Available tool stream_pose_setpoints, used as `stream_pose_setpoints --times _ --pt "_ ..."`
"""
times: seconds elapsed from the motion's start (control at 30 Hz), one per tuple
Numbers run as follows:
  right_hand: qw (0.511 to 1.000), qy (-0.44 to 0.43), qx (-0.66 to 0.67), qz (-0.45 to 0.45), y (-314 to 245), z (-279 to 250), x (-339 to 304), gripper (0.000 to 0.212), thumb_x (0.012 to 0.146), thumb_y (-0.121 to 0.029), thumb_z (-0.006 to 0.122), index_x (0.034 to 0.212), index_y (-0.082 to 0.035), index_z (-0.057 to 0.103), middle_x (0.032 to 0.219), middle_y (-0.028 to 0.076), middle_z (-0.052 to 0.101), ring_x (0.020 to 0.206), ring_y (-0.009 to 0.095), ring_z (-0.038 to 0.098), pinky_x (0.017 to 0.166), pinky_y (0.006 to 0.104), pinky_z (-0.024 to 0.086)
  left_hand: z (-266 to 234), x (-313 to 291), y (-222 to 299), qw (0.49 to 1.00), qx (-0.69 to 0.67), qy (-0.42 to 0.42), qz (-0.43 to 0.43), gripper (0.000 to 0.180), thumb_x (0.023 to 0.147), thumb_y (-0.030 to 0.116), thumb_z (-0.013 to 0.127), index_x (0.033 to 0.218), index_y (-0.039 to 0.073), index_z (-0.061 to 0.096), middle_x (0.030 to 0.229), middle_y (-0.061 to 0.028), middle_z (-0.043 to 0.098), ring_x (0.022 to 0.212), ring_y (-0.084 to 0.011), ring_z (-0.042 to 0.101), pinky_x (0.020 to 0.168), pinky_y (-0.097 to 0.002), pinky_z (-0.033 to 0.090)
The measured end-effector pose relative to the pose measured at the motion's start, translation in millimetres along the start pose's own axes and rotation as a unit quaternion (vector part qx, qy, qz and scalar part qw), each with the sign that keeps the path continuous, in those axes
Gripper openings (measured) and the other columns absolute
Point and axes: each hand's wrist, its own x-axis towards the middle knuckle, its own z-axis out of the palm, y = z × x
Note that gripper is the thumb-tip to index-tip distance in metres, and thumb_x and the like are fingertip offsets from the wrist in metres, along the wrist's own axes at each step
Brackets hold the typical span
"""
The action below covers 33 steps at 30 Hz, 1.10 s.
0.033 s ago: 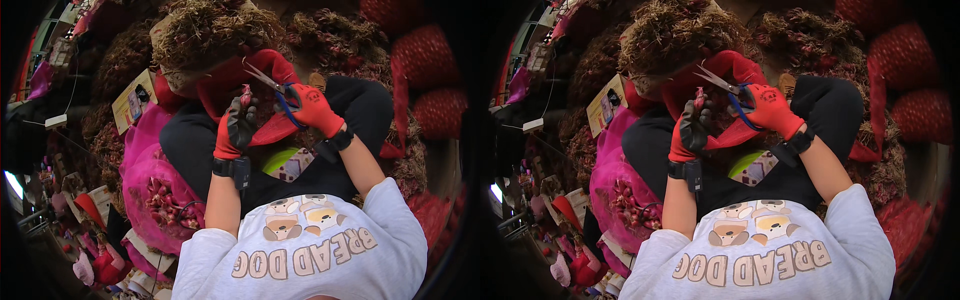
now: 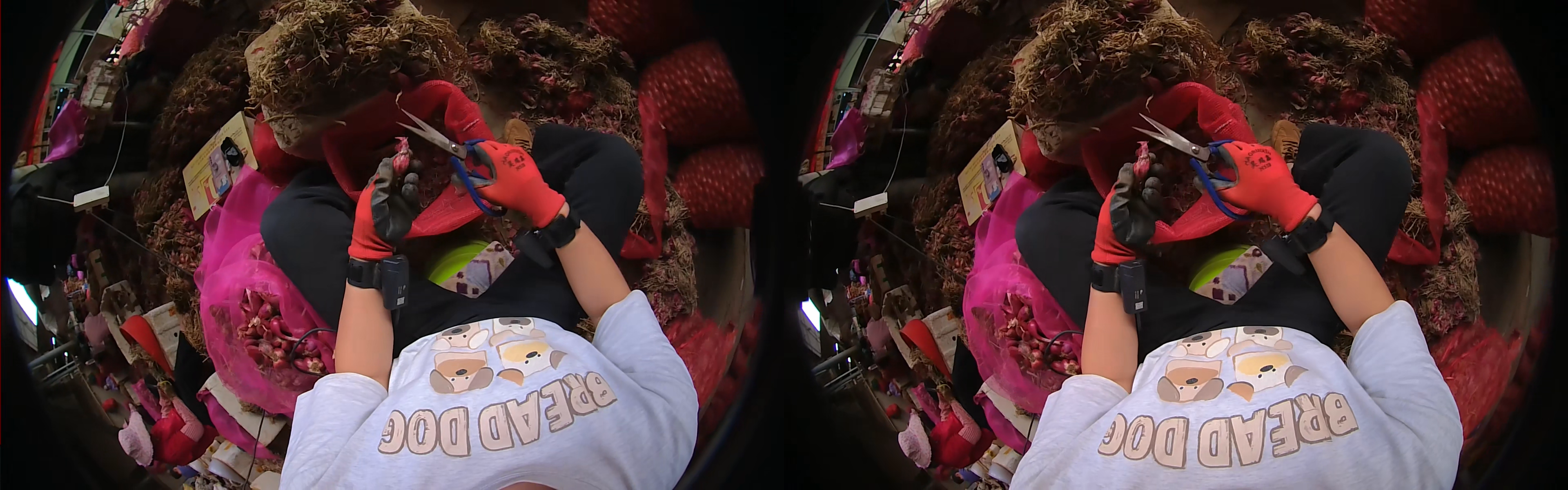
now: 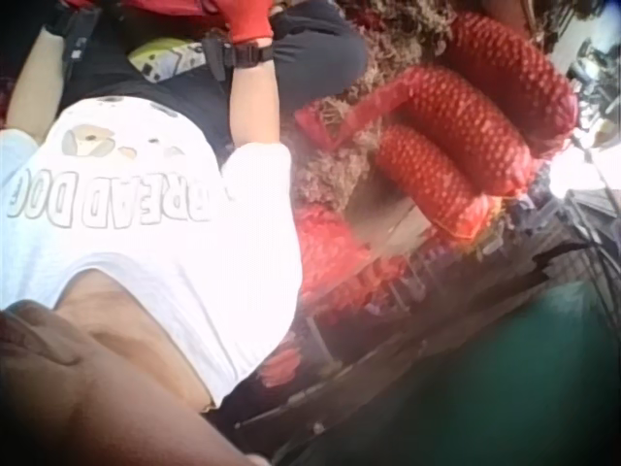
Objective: Trimming the roots and stalks of red onions using scissors.
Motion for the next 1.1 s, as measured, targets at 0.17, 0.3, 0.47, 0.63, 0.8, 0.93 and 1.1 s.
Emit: stream_pose_setpoints --times 0.17,0.3,0.47,0.63,0.8,0.93,1.1 --pt "0.999 0.005 0.042 -0.027 1.7 2.8 -16.4 0.039 0.071 -0.038 0.071 0.1 -0.012 0.064 0.082 0.009 0.064 0.074 0.028 0.062 0.065 0.0339 0.048 -15.7 4.4 4.0 0.997 -0.068 0.023 -0.041 0.028 0.094 0.028 0.05 0.112 0.006 0.053 0.097 -0.0012 0.057 0.081 -0.0091 0.053 0.068 -0.0195 0.049" --pt "0.998 0.022 0.032 -0.054 -4.5 -4.8 -18.5 0.039 0.069 -0.036 0.072 0.098 -0.011 0.063 0.083 0.009 0.064 0.076 0.029 0.062 0.066 0.0347 0.048 -27.2 6.4 2.8 0.999 0.045 -0.003 0.004 0.028 0.094 0.025 0.05 0.114 0.006 0.052 0.098 0.0007 0.055 0.082 -0.0077 0.054 0.069 -0.0191 0.049" --pt "0.996 -0.009 -0.081 -0.041 3.9 -6.8 -22.0 0.046 0.066 -0.041 0.07 0.099 -0.011 0.059 0.09 0.007 0.063 0.084 0.027 0.061 0.071 0.0369 0.047 -11.3 3.3 3.9 0.992 0.115 0.011 0.042 0.028 0.094 0.024 0.051 0.115 0.005 0.053 0.095 0.0016 0.056 0.083 -0.0074 0.055 0.068 -0.0186 0.048" --pt "0.992 -0.019 -0.116 -0.048 13.0 -3.1 -22.8 0.042 0.066 -0.038 0.069 0.098 -0.013 0.058 0.088 0.007 0.062 0.082 0.027 0.06 0.069 0.0383 0.046 2.5 -6.4 -0.3 0.851 0.495 0.045 0.171 0.019 0.088 0.005 0.05 0.105 -0.001 0.054 0.095 -0.0062 0.057 0.083 -0.0148 0.058 0.072 -0.0263 0.048" --pt "0.985 -0.043 -0.159 -0.045 11.9 -0.1 -20.9 0.037 0.066 -0.036 0.07 0.091 -0.012 0.057 0.08 0.008 0.062 0.077 0.028 0.061 0.067 0.0382 0.047 -6.0 -6.2 3.0 0.713 0.657 -0.008 0.246 0.025 0.089 0.02 0.057 0.106 0.003 0.058 0.088 -0.0004 0.057 0.075 -0.0084 0.057 0.065 -0.0204 0.047" --pt "0.983 -0.077 -0.167 -0.011 16.4 4.4 -22.4 0.035 0.066 -0.035 0.07 0.086 -0.01 0.056 0.074 0.009 0.062 0.073 0.027 0.062 0.065 0.0377 0.047 0.0 -8.1 4.2 0.802 0.571 -0.003 0.176 0.028 0.09 0.025 0.057 0.109 0.003 0.057 0.088 0.0005 0.058 0.076 -0.0064 0.057 0.064 -0.0189 0.047" --pt "0.994 -0.051 -0.095 0.016 19.9 13.4 -23.3 0.034 0.067 -0.037 0.069 0.087 -0.012 0.058 0.074 0.009 0.063 0.073 0.027 0.062 0.065 0.0371 0.047 -3.3 -4.5 -2.7 0.934 0.341 0.05 0.093 0.03 0.091 0.024 0.057 0.113 0.004 0.054 0.092 -0.0006 0.058 0.079 -0.0069 0.058 0.068 -0.0184 0.048"
